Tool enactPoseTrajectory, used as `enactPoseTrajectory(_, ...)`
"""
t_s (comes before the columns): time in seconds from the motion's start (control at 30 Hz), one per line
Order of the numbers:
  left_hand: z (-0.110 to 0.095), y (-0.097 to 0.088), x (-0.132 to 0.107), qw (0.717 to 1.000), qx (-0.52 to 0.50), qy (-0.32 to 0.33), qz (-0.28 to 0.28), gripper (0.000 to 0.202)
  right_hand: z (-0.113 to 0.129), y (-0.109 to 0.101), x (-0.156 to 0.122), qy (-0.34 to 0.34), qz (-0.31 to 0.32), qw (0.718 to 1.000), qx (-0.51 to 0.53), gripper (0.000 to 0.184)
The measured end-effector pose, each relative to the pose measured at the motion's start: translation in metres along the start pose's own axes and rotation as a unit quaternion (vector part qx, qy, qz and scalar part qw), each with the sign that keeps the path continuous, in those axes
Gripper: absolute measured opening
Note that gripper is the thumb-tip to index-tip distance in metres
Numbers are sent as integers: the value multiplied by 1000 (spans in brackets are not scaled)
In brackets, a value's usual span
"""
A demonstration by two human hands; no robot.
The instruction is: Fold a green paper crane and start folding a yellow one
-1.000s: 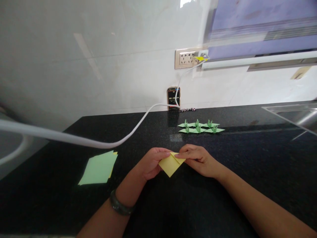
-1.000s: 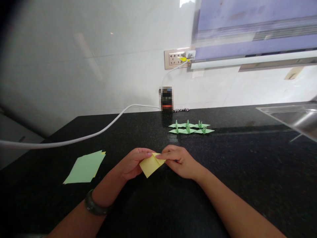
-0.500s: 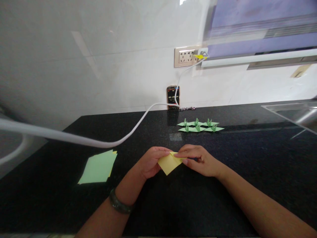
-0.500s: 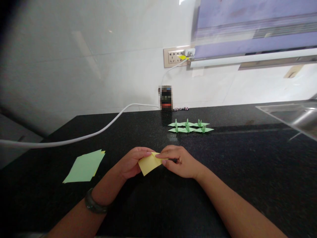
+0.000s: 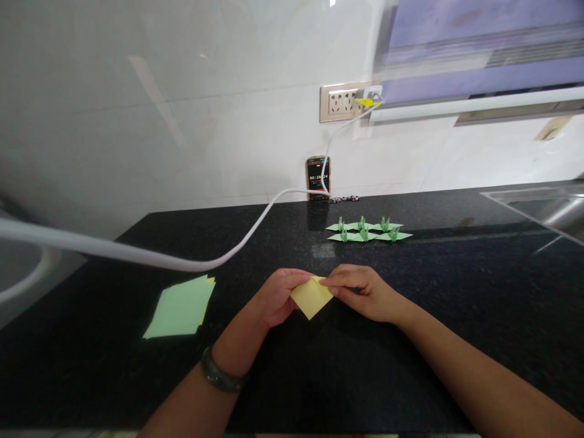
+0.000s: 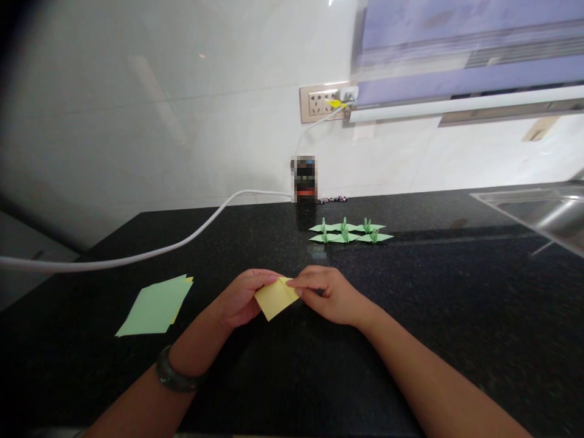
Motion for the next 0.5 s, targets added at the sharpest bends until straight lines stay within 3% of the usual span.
enactPoseTrajectory(0.33,3,3,0,1000,7,-21,-5,26,-1,2,0,-11,3,1000,-27,29)
enactPoseTrajectory(0.5,5,-2,1,998,51,-9,-47,28,1,3,1,-13,7,999,-46,28)
Point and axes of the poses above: each hand's wrist, its own x-axis towards the middle knuckle, its own y-axis out of the palm, z = x × y, the point moved 6 cm from there along x, towards the middle knuckle, and after that the axes turned 7 degrees about -x, right-handed, at the moved point
